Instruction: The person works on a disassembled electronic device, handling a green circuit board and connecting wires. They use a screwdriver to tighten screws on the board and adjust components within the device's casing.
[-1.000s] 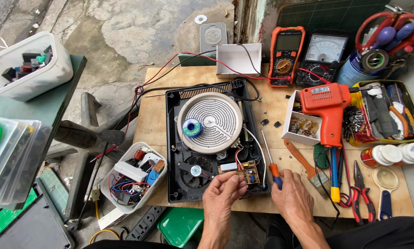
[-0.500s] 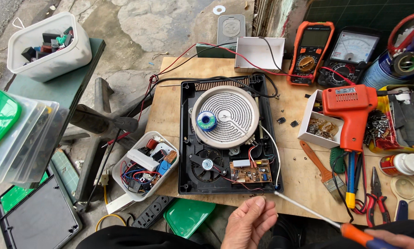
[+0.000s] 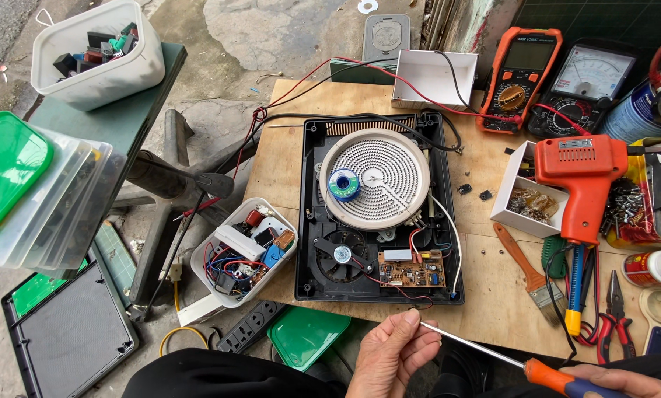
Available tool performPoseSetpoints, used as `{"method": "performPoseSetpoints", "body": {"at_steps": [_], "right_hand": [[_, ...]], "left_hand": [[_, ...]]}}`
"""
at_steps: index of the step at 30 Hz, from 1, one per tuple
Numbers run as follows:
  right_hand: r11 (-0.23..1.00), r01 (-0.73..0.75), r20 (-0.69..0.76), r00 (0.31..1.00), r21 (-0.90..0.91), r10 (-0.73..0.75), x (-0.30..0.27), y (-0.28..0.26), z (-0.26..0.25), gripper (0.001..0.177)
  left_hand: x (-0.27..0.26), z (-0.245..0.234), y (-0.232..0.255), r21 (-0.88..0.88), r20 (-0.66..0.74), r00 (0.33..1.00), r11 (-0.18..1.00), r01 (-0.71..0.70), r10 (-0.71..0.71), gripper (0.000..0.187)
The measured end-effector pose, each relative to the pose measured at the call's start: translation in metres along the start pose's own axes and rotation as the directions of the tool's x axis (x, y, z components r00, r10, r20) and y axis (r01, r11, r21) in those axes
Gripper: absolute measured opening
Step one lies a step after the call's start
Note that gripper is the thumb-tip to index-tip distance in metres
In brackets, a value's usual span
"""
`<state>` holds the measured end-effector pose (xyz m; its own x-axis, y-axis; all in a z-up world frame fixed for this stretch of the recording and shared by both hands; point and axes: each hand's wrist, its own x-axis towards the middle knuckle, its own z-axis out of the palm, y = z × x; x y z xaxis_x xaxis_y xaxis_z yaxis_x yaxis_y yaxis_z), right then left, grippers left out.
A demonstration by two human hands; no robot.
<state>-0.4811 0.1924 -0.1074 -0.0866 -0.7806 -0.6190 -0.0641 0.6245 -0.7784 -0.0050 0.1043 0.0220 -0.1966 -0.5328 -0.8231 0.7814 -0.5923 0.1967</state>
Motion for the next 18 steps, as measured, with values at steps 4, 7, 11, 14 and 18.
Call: {"method": "performPoseSetpoints", "body": {"at_steps": [4, 7, 11, 14, 18], "right_hand": [[0.777, -0.508, -0.149, 0.794, 0.372, 0.59, -0.041, -0.174, 0.122, 0.055], [0.903, 0.352, 0.178, 0.932, -0.246, -0.314, -0.006, 0.005, 0.0, 0.048], [0.992, 0.115, 0.283, 0.954, -0.049, -0.097, 0.036, 0.051, -0.058, 0.052], [0.975, 0.212, 0.053, 0.975, 0.066, -0.216, 0.0, 0.023, -0.008, 0.056], [0.975, 0.119, -0.231, 0.959, -0.19, -0.162, -0.025, -0.03, 0.035, 0.041]], "left_hand": [[-0.001, 0.0, 0.002, 0.044, 0.025, 0.999, 0.999, 0.025, -0.026, 0.026], [0.004, -0.001, 0.002, -0.101, 0.021, 1.0, 0.995, 0.02, -0.018, 0.023], [-0.013, 0.011, 0.015, -0.061, 0.022, 1.0, 0.998, 0.01, -0.009, 0.027], [-0.014, 0.01, 0.015, -0.019, 0.046, 0.999, 1.0, 0.013, -0.012, 0.024], [-0.01, 0.006, 0.012, -0.01, 0.087, 0.996, 1.0, 0.011, -0.01, 0.017]]}}
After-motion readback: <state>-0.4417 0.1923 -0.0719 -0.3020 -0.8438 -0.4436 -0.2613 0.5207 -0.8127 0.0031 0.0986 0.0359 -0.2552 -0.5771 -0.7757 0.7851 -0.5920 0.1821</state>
